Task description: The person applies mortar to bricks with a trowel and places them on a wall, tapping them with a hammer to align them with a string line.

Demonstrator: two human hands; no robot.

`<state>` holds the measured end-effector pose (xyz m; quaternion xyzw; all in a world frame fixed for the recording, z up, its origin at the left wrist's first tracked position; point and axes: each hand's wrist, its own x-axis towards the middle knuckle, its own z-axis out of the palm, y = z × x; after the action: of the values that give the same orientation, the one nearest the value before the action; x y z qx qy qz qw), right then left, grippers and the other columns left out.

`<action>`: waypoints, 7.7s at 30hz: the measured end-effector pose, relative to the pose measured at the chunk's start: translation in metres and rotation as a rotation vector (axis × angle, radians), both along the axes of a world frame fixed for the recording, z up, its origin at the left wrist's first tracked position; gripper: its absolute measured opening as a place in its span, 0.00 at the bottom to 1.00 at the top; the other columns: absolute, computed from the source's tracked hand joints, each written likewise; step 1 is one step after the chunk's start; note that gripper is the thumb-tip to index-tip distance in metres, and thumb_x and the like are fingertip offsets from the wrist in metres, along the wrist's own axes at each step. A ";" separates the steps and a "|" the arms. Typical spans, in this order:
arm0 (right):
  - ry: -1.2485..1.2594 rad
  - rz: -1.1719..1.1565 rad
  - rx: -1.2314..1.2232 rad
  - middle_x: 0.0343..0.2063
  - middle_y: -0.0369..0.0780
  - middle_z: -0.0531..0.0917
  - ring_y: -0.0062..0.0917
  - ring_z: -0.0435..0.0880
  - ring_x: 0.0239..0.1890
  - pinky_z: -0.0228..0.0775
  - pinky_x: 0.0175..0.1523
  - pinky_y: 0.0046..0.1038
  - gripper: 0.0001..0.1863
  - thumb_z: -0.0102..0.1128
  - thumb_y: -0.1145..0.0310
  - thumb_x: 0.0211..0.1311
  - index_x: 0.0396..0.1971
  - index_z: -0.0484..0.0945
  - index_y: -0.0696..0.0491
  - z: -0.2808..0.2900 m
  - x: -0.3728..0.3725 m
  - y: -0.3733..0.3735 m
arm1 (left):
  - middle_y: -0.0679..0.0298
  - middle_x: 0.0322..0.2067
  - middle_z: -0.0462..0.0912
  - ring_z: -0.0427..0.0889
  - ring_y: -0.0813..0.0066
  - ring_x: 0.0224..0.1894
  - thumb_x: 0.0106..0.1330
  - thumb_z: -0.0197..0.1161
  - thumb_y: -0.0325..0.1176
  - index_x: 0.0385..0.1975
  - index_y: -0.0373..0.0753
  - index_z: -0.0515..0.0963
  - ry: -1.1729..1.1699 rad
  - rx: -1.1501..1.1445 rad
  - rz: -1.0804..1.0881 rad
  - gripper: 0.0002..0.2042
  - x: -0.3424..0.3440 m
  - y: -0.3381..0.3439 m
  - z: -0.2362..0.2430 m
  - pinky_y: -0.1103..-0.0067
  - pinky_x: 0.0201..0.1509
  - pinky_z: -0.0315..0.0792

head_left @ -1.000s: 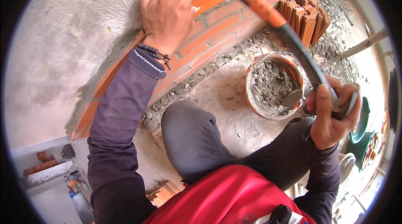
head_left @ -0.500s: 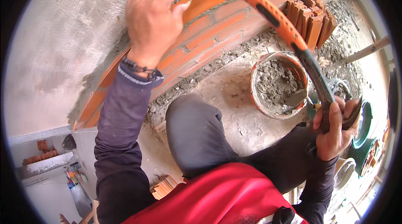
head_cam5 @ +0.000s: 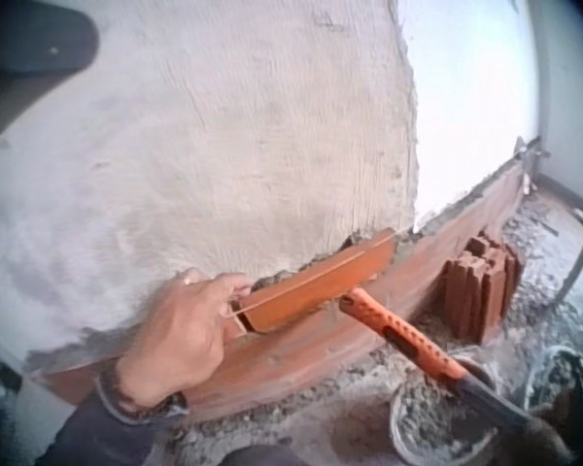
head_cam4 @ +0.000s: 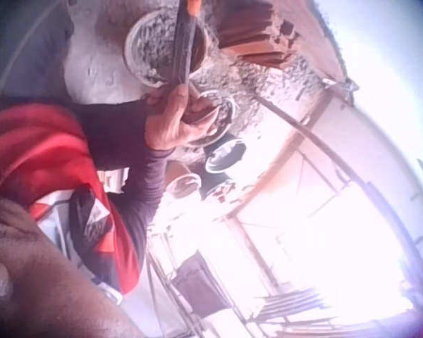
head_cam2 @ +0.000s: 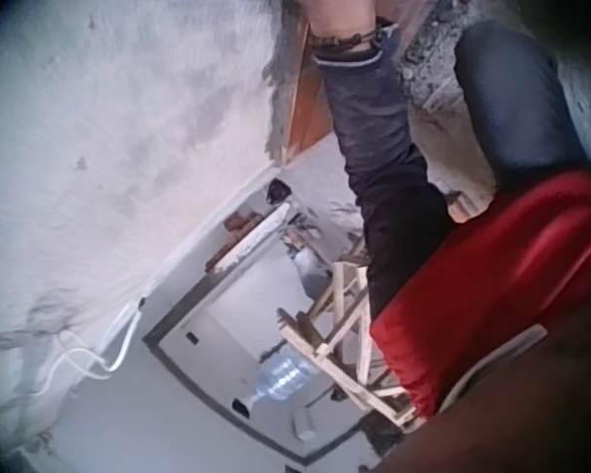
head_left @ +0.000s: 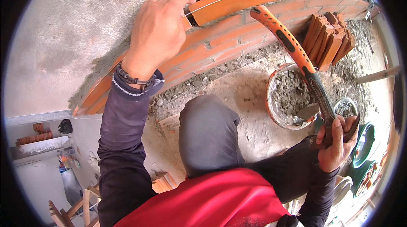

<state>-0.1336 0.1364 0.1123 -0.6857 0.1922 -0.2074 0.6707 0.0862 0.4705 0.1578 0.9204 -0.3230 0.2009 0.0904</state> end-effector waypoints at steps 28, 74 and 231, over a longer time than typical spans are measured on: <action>-0.105 -0.172 0.058 0.24 0.37 0.74 0.21 0.73 0.14 0.62 0.17 0.20 0.09 0.57 0.75 0.67 0.35 0.65 0.52 -0.007 0.035 0.003 | 0.60 0.41 0.86 0.78 0.58 0.42 0.57 0.62 0.24 0.56 0.40 0.73 -0.004 -0.018 0.053 0.23 -0.003 -0.006 -0.007 0.64 0.50 0.68; -0.073 -0.083 0.090 0.23 0.39 0.75 0.22 0.73 0.15 0.62 0.18 0.20 0.09 0.57 0.76 0.66 0.34 0.64 0.52 -0.007 0.032 0.002 | 0.70 0.46 0.86 0.76 0.63 0.46 0.47 0.74 0.26 0.61 0.47 0.68 -0.019 0.020 0.017 0.37 -0.003 0.006 -0.009 0.67 0.52 0.65; 0.492 0.892 -1.324 0.22 0.49 0.81 0.44 0.82 0.28 0.73 0.36 0.41 0.13 0.55 0.66 0.64 0.24 0.79 0.58 0.008 -0.008 -0.177 | 0.53 0.51 0.82 0.79 0.68 0.57 0.72 0.60 0.35 0.57 0.29 0.74 0.983 -0.474 -0.196 0.19 -0.109 -0.122 -0.016 0.73 0.64 0.68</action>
<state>-0.1418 -0.0405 0.1201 -0.9756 -0.1182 0.1631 0.0871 -0.0230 0.3482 0.1422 0.8258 -0.2729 -0.1945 0.4536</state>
